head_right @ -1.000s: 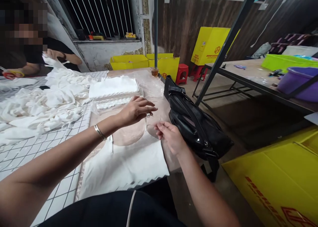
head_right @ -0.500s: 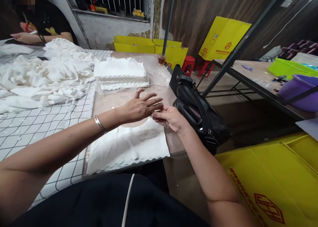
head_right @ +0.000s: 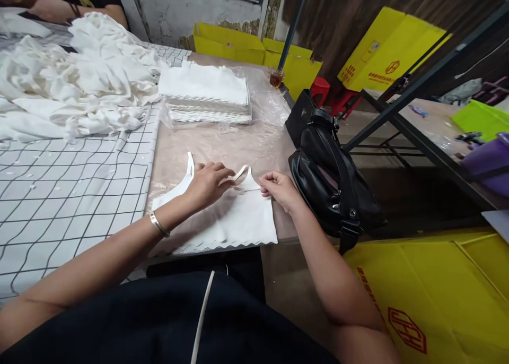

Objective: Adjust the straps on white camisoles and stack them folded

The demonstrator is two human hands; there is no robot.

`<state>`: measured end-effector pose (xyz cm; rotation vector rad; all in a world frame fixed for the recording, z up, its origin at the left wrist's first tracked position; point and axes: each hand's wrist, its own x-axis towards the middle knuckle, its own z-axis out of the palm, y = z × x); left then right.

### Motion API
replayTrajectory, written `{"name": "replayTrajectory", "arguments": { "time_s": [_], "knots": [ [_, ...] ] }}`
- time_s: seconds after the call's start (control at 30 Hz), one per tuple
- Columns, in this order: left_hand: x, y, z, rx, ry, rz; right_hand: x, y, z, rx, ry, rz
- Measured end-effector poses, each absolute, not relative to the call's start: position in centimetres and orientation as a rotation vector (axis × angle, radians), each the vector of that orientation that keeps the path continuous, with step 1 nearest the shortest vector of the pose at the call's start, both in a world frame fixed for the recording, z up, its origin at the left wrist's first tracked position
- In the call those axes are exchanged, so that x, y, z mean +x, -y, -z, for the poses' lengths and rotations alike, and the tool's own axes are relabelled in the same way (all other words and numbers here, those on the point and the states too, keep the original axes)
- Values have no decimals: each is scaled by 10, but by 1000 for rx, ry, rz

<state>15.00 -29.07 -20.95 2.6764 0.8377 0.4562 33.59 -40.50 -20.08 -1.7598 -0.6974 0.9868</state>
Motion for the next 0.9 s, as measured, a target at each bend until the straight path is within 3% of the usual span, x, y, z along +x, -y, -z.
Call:
{"name": "replayTrajectory", "arguments": {
  "time_s": [0.27,0.4,0.63,0.8,0.9],
  "knots": [
    [126,307,214,2665,-746,-214,351,386,209,-2105,1478,-556],
    [124,324,216,2543,-640,-214,353,372,201,-2148,1872,-518],
    [135,312,210,1719,-718,-157,344,367,191,-2120,1668,-535],
    [138,321,208,1798,-649,-139,321,345,201,-2112,1942,-653],
    [132,318,205,1608,-681,-88,326,341,195,-2102,1835,-483]
  ]
}}
